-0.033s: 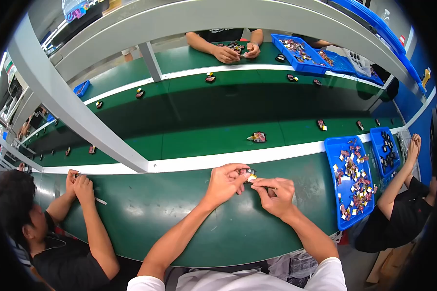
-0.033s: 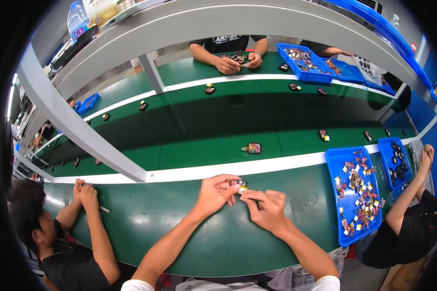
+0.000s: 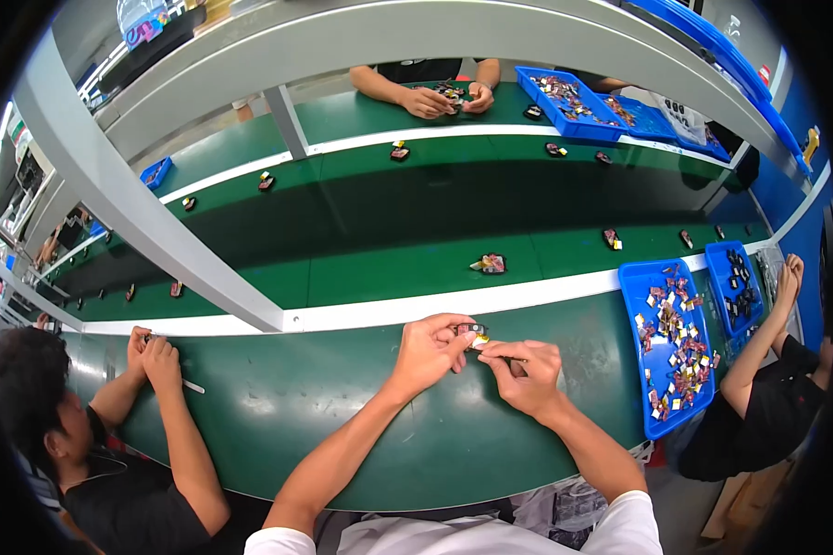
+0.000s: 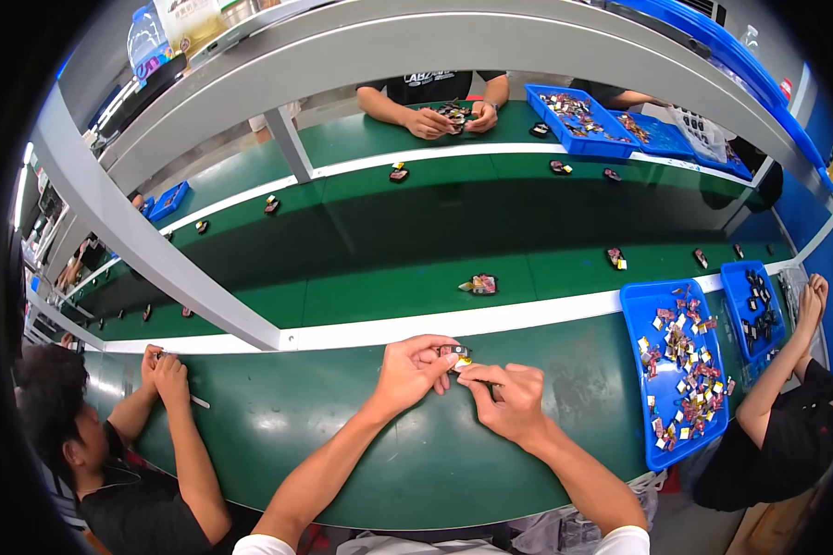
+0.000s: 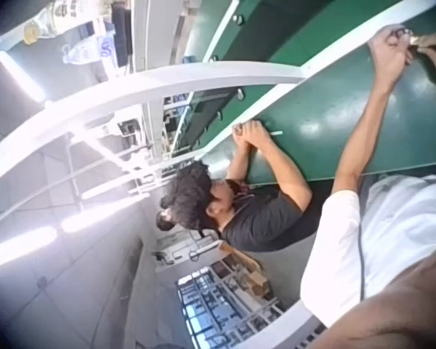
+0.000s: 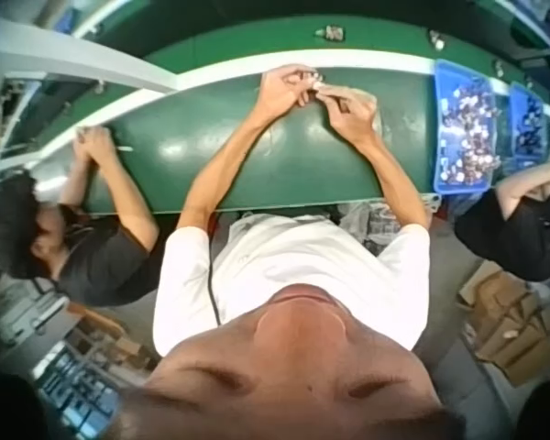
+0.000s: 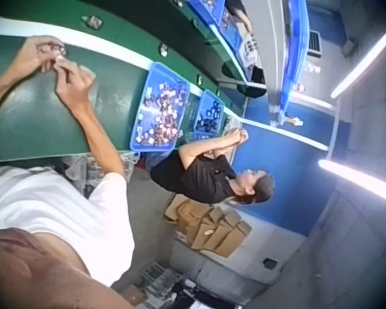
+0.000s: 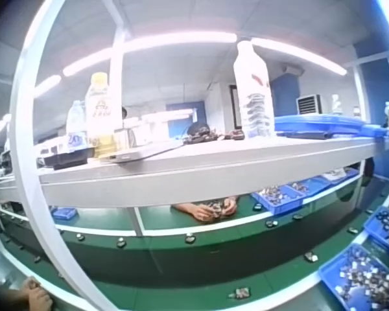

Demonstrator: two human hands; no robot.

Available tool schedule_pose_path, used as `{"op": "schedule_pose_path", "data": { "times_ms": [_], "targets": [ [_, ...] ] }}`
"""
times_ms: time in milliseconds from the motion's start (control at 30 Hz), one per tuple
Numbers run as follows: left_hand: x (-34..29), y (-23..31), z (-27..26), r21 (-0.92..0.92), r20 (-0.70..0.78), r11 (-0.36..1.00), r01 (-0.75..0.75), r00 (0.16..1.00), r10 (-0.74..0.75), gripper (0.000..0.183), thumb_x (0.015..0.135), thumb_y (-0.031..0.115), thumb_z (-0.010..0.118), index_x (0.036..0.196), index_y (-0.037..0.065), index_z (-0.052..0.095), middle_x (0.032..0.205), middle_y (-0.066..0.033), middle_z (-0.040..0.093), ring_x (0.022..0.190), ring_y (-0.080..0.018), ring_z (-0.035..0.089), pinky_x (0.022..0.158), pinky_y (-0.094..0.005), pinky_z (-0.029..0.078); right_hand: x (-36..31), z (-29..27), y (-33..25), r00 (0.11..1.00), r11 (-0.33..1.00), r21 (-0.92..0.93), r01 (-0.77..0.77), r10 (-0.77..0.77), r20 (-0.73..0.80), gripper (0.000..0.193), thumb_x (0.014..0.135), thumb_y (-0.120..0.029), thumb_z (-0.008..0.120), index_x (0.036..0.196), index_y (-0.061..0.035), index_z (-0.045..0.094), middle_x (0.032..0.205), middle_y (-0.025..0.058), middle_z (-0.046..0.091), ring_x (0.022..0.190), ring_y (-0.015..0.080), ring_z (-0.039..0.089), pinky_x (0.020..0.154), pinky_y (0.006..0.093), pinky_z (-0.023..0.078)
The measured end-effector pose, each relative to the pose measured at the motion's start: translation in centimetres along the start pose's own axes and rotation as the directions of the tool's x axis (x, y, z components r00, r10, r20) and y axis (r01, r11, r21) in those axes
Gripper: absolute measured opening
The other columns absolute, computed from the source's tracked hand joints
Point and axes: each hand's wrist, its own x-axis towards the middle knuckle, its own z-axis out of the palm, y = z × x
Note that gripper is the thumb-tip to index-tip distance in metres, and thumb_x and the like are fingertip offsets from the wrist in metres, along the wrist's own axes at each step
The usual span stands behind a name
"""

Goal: Assembling small components on an industrial production line.

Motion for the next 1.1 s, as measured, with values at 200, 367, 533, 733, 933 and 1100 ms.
{"op": "schedule_pose_path", "data": {
  "times_ms": [200, 367, 533, 733, 933, 1100],
  "targets": [
    [-0.3, -0.3, 0.3, 0.050, -0.040, 0.999, -0.015, 0.999, 0.017, 0.020, 0.094, -0.002, 0.068, 0.113, -0.010, 0.069, 0.076, -0.0090, 0.072, 0.056, -0.0104, 0.063, 0.050, -0.0252, 0.053, -0.9, 0.8, 0.6, 0.999, 1.000, -0.012, 0.018, -0.019, -0.049, 0.016, 0.075, 0.001, 0.081, 0.085, -0.0092, 0.074, 0.074, 0.0013, 0.075, 0.040, 0.0122, 0.051, 0.044, 0.0280, 0.038],
    [1.0, 0.2, -1.1, -0.050, -0.143, 0.999, -0.002, 0.990, -0.006, 0.022, 0.093, -0.001, 0.067, 0.114, -0.010, 0.066, 0.085, -0.0149, 0.072, 0.060, -0.0184, 0.068, 0.053, -0.0283, 0.057, -0.2, 0.6, 0.2, 0.980, 0.991, 0.080, -0.111, 0.122, -0.158, 0.017, 0.075, 0.000, 0.083, 0.088, -0.0086, 0.075, 0.062, -0.0003, 0.066, 0.039, 0.0097, 0.043, 0.044, 0.0266, 0.036],
    [6.5, 1.1, -5.8, 0.126, -0.376, 0.986, -0.110, 0.915, 0.150, 0.026, 0.095, 0.008, 0.069, 0.111, -0.012, 0.065, 0.082, -0.0134, 0.070, 0.060, -0.0168, 0.068, 0.053, -0.0281, 0.058, -0.3, -0.7, 1.9, 0.942, 0.983, 0.052, -0.179, 0.186, -0.278, 0.014, 0.078, -0.004, 0.083, 0.089, -0.0066, 0.075, 0.055, 0.0010, 0.057, 0.040, 0.0099, 0.039, 0.043, 0.0274, 0.033],
    [6.7, 1.7, -11.9, 0.889, -0.347, 0.452, 0.077, 0.757, 0.553, 0.034, 0.093, 0.012, 0.070, 0.119, -0.010, 0.064, 0.097, -0.0173, 0.068, 0.071, -0.0214, 0.070, 0.063, -0.0321, 0.056, 0.2, -0.1, 1.9, 0.917, 0.940, 0.110, -0.322, 0.339, -0.212, 0.015, 0.083, -0.017, 0.082, 0.093, -0.0107, 0.073, 0.059, 0.0029, 0.061, 0.043, 0.0154, 0.046, 0.045, 0.0317, 0.040],
    [0.2, 0.5, -4.4, 0.853, -0.176, 0.459, -0.249, 0.691, 0.702, 0.022, 0.091, 0.004, 0.068, 0.112, -0.002, 0.069, 0.101, -0.0133, 0.065, 0.067, -0.0193, 0.056, 0.063, -0.0326, 0.047, -0.2, -1.3, 1.8, 0.901, 0.916, 0.092, -0.390, 0.400, -0.168, 0.013, 0.086, -0.016, 0.077, 0.094, -0.0103, 0.068, 0.076, 0.0070, 0.073, 0.056, 0.0258, 0.063, 0.055, 0.0378, 0.049],
    [-1.9, -1.0, 1.2, 0.688, -0.136, 0.641, -0.341, 0.807, 0.575, 0.014, 0.093, 0.011, 0.072, 0.088, -0.001, 0.074, 0.075, -0.0122, 0.067, 0.062, -0.0194, 0.061, 0.060, -0.0337, 0.049, 0.3, -0.3, 1.6, 0.889, 0.909, 0.109, -0.401, 0.416, -0.194, 0.012, 0.086, -0.015, 0.076, 0.093, -0.0099, 0.068, 0.071, 0.0080, 0.070, 0.056, 0.0261, 0.064, 0.055, 0.0380, 0.050]
  ]
}}
